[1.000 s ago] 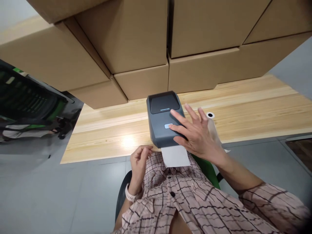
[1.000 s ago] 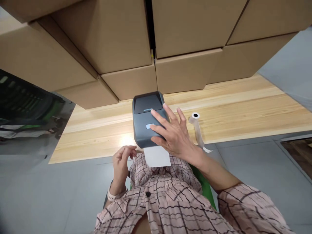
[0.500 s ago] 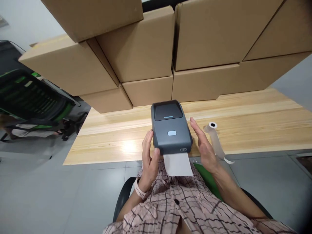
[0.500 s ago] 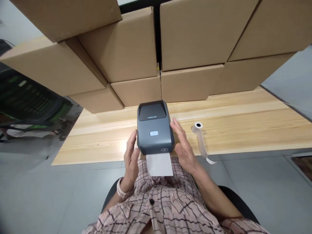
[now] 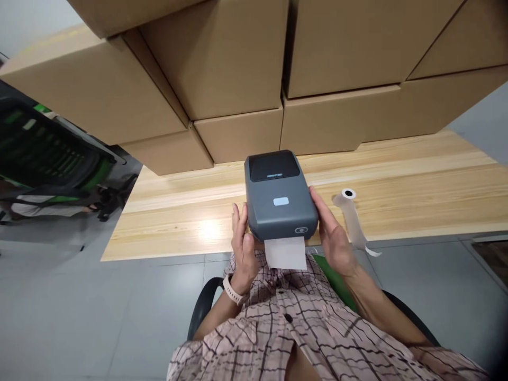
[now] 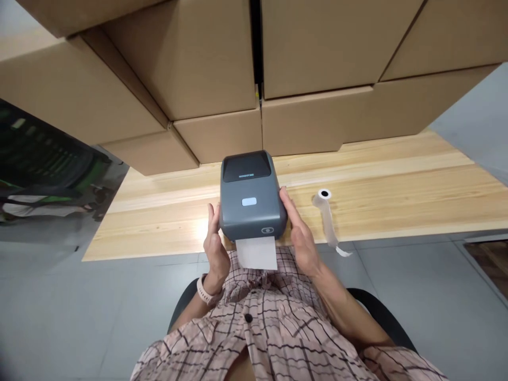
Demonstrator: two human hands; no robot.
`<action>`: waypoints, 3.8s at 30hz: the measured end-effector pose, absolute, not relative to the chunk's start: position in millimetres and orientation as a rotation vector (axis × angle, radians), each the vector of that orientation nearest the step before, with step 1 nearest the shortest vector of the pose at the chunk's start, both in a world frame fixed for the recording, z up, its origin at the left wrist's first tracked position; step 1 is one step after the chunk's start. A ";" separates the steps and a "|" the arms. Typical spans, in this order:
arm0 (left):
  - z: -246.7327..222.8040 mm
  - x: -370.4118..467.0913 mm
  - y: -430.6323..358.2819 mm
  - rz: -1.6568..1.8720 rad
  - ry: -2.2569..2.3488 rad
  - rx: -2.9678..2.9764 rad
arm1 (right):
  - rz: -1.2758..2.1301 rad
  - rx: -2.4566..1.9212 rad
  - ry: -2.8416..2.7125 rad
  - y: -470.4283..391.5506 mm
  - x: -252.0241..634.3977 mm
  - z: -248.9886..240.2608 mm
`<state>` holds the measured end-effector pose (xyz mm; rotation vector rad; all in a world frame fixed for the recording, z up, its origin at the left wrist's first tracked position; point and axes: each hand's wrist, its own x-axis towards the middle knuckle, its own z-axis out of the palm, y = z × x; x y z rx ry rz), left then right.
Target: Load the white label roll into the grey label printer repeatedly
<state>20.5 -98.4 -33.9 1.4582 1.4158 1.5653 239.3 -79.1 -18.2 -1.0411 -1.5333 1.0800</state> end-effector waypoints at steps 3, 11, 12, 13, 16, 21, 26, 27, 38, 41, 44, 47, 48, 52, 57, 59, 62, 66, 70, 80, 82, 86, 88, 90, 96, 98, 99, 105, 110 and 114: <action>-10.2 13.2 -76.6 1.632 1.404 1.605 | 0.982 -0.977 -1.563 -64.9 245.4 10.1; 30.5 -9.9 5.9 1.733 1.142 1.463 | 0.401 -1.074 -1.883 42.6 230.5 114.9; 24.8 -10.4 8.8 1.695 1.194 1.424 | 0.406 -1.080 -1.881 59.5 228.3 121.9; 17.7 -10.2 9.6 1.644 1.257 1.380 | 0.426 -1.078 -1.878 75.7 226.8 127.2; -2.1 -8.2 5.5 1.443 1.382 1.268 | 0.498 -1.042 -1.880 112.3 225.8 135.7; 8.9 -10.1 3.9 1.101 1.520 1.478 | 0.311 -0.979 -1.824 104.8 223.2 130.5; 42.2 -15.6 11.8 0.550 1.766 1.785 | 0.334 -0.896 -2.290 75.9 215.2 92.2; 44.9 -16.0 13.3 0.528 1.745 1.798 | 0.426 -0.928 -2.466 77.4 213.7 84.9; 39.5 -16.9 19.4 0.622 1.558 1.706 | 0.720 -1.162 -2.963 113.8 187.2 70.7; 39.9 -16.3 18.0 0.629 1.558 1.700 | 0.959 -0.876 -2.842 112.0 206.5 82.4; 38.8 -16.1 17.1 0.654 1.559 1.693 | 1.162 -0.604 -2.590 106.2 245.3 101.1; 38.0 -16.3 17.2 0.644 1.554 1.708 | 1.287 -0.637 -2.305 98.4 291.8 111.8; 38.0 -16.3 17.3 0.629 1.554 1.713 | 1.309 -0.703 -2.231 96.5 305.7 111.4; 38.1 -16.8 17.3 0.602 1.562 1.712 | 1.296 -1.077 -1.963 97.4 338.8 89.1; 35.5 -17.2 17.3 0.617 1.558 1.688 | 1.351 -1.211 -1.741 120.1 330.4 37.4; 34.0 -17.2 17.5 0.626 1.556 1.677 | 1.362 -1.222 -1.671 128.1 320.5 18.6; 32.0 -17.2 17.7 0.654 1.543 1.673 | 1.429 -1.283 -1.608 129.6 315.8 0.4; 30.5 -17.4 17.2 0.677 1.535 1.674 | 1.503 -1.202 -1.553 105.2 353.1 -10.0; 30.2 -17.2 16.4 0.681 1.529 1.675 | 1.538 -1.203 -1.472 57.4 405.3 -17.8; 29.6 -15.3 14.2 0.710 1.522 1.641 | 1.556 -1.279 -1.538 15.6 378.7 -23.9; 29.2 -15.4 13.9 0.707 1.526 1.631 | 1.605 -0.983 -1.549 13.4 374.2 -6.6; 27.5 -15.0 13.7 0.732 1.534 1.621 | 1.624 -0.356 -2.022 17.0 331.0 55.0; 26.8 -14.5 13.6 0.744 1.535 1.626 | 1.476 -0.389 -2.355 26.5 293.6 79.0; 26.7 -14.0 13.4 0.737 1.541 1.644 | 1.202 -0.510 -2.556 38.6 257.7 86.1; 28.7 -13.1 11.8 0.705 1.562 1.632 | 0.500 -0.791 -2.839 55.1 218.7 44.4; 28.7 -12.9 11.0 0.711 1.570 1.617 | 0.483 -0.815 -2.835 49.9 222.7 34.4; 28.5 -12.9 10.7 0.712 1.574 1.613 | 0.498 -0.821 -2.814 46.0 225.4 31.6; 25.2 -12.8 10.7 0.730 1.558 1.633 | 0.569 -0.814 -2.712 27.6 235.7 27.8; 24.1 -12.8 10.7 0.740 1.562 1.618 | 0.600 -0.789 -2.754 31.3 234.4 23.9; 24.2 -13.1 10.3 0.746 1.550 1.613 | 0.599 -0.764 -2.781 28.4 232.5 22.6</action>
